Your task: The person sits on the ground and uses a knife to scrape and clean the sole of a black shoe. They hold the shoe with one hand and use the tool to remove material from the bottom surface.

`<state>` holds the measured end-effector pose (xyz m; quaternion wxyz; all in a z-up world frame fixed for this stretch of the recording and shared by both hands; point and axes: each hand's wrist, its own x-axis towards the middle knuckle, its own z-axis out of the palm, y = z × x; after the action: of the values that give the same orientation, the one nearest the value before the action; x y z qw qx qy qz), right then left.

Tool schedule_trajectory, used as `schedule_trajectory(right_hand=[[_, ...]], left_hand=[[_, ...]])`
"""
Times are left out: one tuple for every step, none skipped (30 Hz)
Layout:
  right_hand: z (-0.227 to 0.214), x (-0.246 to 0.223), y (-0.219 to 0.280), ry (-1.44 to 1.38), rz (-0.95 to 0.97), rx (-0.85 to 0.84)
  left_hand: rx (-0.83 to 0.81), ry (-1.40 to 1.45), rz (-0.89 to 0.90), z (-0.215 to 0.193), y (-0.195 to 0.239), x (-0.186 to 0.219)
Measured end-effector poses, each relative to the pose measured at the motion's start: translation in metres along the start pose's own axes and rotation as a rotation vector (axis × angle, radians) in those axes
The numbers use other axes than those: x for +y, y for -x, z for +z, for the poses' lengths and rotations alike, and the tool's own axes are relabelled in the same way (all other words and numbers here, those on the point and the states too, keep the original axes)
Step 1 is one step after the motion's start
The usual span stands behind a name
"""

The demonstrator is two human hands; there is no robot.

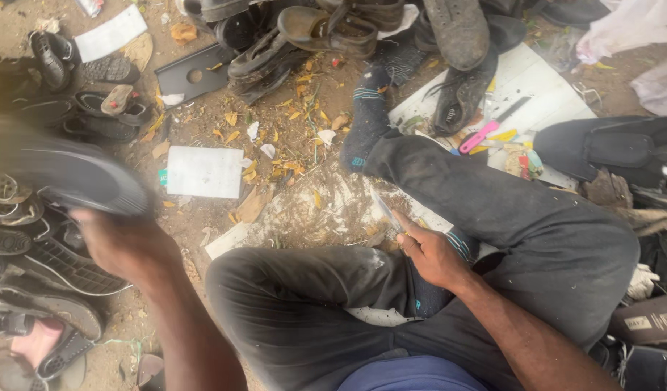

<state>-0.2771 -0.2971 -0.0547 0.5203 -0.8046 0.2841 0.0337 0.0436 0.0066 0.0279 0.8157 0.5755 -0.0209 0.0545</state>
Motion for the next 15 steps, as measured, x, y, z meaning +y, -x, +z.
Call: schedule_trajectory(right_hand=[[0.003,0.001,-0.005,-0.009,-0.071,-0.008],[0.007,0.003,-0.011,-0.019,-0.141,-0.016],[0.011,0.006,-0.016,-0.03,-0.21,-0.021],[0.015,0.011,-0.021,-0.001,-0.223,-0.027],[0.019,0.016,-0.025,0.025,-0.234,-0.031],[0.024,0.021,-0.029,0.051,-0.244,-0.034],[0.027,0.028,-0.03,0.049,-0.207,-0.054],[0.03,0.034,-0.03,0.047,-0.171,-0.074],[0.032,0.038,-0.031,0.045,-0.134,-0.089],[0.035,0.042,-0.031,0.063,-0.213,-0.06],[0.037,0.043,-0.031,0.08,-0.288,-0.03],[0.036,0.044,-0.035,0.097,-0.363,-0.001],[0.034,0.044,-0.041,0.083,-0.259,-0.049],[0.031,0.043,-0.046,0.067,-0.156,-0.098],[0.029,0.039,-0.048,0.047,-0.054,-0.156]], left_hand=[[0.17,0.116,0.011,0.008,-0.025,0.001],[0.069,-0.098,0.064,0.022,-0.034,-0.019],[-0.033,-0.311,0.118,0.041,-0.043,-0.049],[-0.105,-0.272,0.048,0.072,-0.06,-0.086],[-0.291,-0.694,0.253,0.097,-0.066,-0.123],[-0.365,-0.898,0.074,0.122,-0.066,-0.161],[-0.464,-1.221,0.201,0.145,-0.074,-0.195],[-0.481,-1.316,0.331,0.157,-0.09,-0.22],[-0.5,-1.403,0.468,0.17,-0.106,-0.244],[-0.415,-1.52,0.603,0.18,-0.127,-0.264],[-0.328,-1.631,0.738,0.188,-0.15,-0.277],[-0.232,-1.734,0.874,0.194,-0.165,-0.287],[-0.358,-1.787,0.741,0.2,-0.175,-0.293],[-0.479,-1.833,0.601,0.207,-0.184,-0.293],[-0.594,-1.878,0.451,0.21,-0.19,-0.288]])
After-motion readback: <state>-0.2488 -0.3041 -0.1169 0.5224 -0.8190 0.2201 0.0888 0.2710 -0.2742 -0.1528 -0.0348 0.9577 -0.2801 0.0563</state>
